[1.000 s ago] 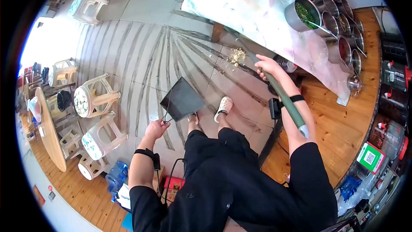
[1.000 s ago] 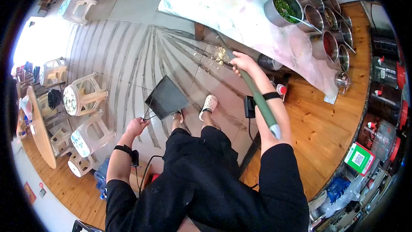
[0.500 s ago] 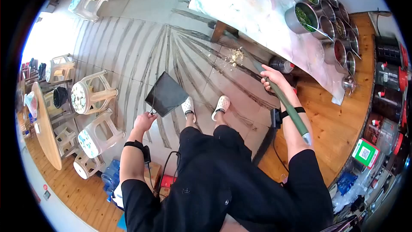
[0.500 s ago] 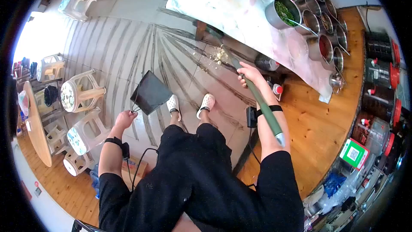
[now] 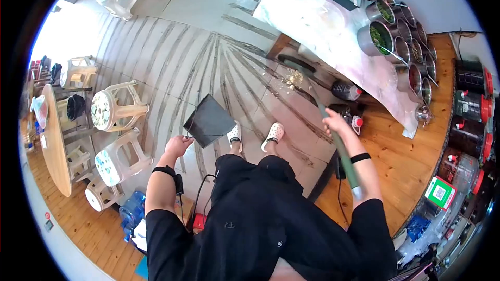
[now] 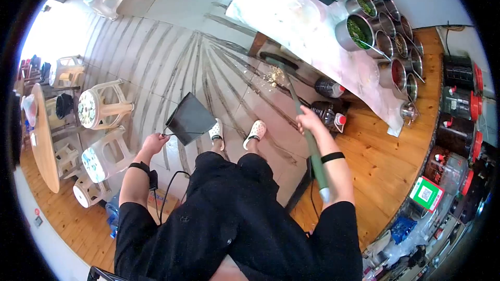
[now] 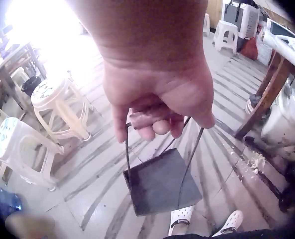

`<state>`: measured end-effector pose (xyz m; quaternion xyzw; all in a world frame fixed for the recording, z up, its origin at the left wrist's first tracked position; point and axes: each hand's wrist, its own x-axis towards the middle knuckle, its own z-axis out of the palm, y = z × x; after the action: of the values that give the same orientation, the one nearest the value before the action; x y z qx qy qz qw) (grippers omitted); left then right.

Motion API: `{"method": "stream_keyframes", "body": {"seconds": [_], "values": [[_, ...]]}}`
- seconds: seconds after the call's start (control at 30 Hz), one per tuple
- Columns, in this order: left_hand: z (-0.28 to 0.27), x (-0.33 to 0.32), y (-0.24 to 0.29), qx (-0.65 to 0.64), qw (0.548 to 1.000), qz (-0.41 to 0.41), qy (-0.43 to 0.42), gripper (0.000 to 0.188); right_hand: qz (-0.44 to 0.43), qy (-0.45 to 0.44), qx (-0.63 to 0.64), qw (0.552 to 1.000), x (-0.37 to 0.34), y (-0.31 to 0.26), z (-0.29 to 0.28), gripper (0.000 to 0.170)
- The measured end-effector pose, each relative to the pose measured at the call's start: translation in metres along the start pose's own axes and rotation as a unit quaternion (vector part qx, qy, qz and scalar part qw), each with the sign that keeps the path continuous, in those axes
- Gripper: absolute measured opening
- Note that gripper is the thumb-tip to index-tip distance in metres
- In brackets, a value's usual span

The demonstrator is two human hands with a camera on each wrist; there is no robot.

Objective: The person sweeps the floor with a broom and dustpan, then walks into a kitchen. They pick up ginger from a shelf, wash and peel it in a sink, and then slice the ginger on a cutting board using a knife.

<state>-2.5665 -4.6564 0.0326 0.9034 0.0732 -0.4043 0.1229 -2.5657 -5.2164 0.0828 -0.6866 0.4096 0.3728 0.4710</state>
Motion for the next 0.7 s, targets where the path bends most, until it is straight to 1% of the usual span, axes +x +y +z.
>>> {"method": "stream_keyframes", "body": {"seconds": [0.03, 0.07, 0.1, 0.13, 0.17, 0.2, 0.23, 0.27, 0.3, 0.33, 0.37, 0.43, 0.5, 0.53, 0.57, 0.6, 0.67, 0.7], "values": [[-0.001, 0.001, -0.002, 0.001, 1.000, -0.009, -0.002, 0.053, -0.037, -0.016, -0.030, 0.999, 0.028, 0.039, 0.002, 0.066], [-0.002, 0.003, -0.005, 0.004, 1.000, 0.000, -0.001, 0.053, -0.089, -0.035, -0.019, 0.995, 0.031, 0.066, 0.001, 0.065], [-0.002, 0.003, -0.009, 0.004, 1.000, 0.008, 0.002, 0.053, -0.087, -0.020, -0.046, 0.995, 0.002, 0.067, 0.001, 0.065], [0.002, 0.002, -0.016, 0.003, 1.000, 0.013, 0.000, 0.054, -0.064, -0.005, -0.032, 0.997, -0.032, 0.066, 0.005, 0.065], [0.007, 0.007, -0.026, 0.005, 1.000, -0.004, -0.027, 0.055, -0.054, 0.001, -0.068, 0.996, -0.058, 0.072, 0.008, 0.065], [0.008, 0.010, -0.033, 0.000, 1.000, -0.012, -0.029, 0.055, -0.065, -0.001, -0.075, 0.995, -0.079, 0.083, 0.011, 0.066], [0.012, 0.008, -0.038, -0.006, 0.999, -0.020, -0.033, 0.055, -0.062, -0.021, -0.090, 0.994, -0.105, 0.080, 0.013, 0.068], [0.015, 0.006, -0.042, -0.014, 0.999, -0.029, -0.036, 0.055, -0.054, -0.021, -0.121, 0.991, -0.127, 0.069, 0.019, 0.068], [0.016, 0.004, -0.045, -0.013, 0.998, -0.038, -0.047, 0.053, -0.052, -0.035, -0.122, 0.990, -0.142, 0.058, 0.027, 0.067], [0.017, 0.002, -0.047, -0.019, 0.998, -0.039, -0.044, 0.053, -0.048, -0.049, -0.122, 0.990, -0.150, 0.049, 0.038, 0.066], [0.018, 0.000, -0.049, -0.027, 0.998, -0.039, -0.041, 0.053, -0.065, -0.064, -0.103, 0.990, -0.147, 0.038, 0.049, 0.066], [0.025, 0.002, -0.056, -0.029, 0.998, -0.034, -0.037, 0.051, -0.099, -0.093, -0.065, 0.989, -0.131, 0.008, 0.071, 0.067], [0.031, -0.001, -0.065, -0.065, 0.997, -0.037, -0.018, 0.049, -0.154, -0.079, -0.089, 0.981, -0.078, -0.030, 0.098, 0.065], [0.033, -0.005, -0.069, -0.080, 0.996, -0.038, -0.011, 0.048, -0.182, -0.074, -0.098, 0.976, -0.058, -0.061, 0.118, 0.063], [0.036, -0.008, -0.074, -0.077, 0.996, -0.037, 0.012, 0.045, -0.220, -0.042, -0.127, 0.966, -0.017, -0.077, 0.134, 0.061], [0.039, -0.011, -0.079, -0.086, 0.994, -0.059, 0.019, 0.044, -0.225, -0.040, -0.122, 0.966, 0.015, -0.106, 0.150, 0.061], [0.047, -0.018, -0.092, -0.100, 0.989, -0.102, 0.027, 0.042, -0.219, -0.010, -0.197, 0.956, 0.088, -0.159, 0.174, 0.061], [0.052, -0.022, -0.100, -0.114, 0.987, -0.109, 0.032, 0.042, -0.224, 0.017, -0.259, 0.940, 0.122, -0.185, 0.183, 0.062]]}}
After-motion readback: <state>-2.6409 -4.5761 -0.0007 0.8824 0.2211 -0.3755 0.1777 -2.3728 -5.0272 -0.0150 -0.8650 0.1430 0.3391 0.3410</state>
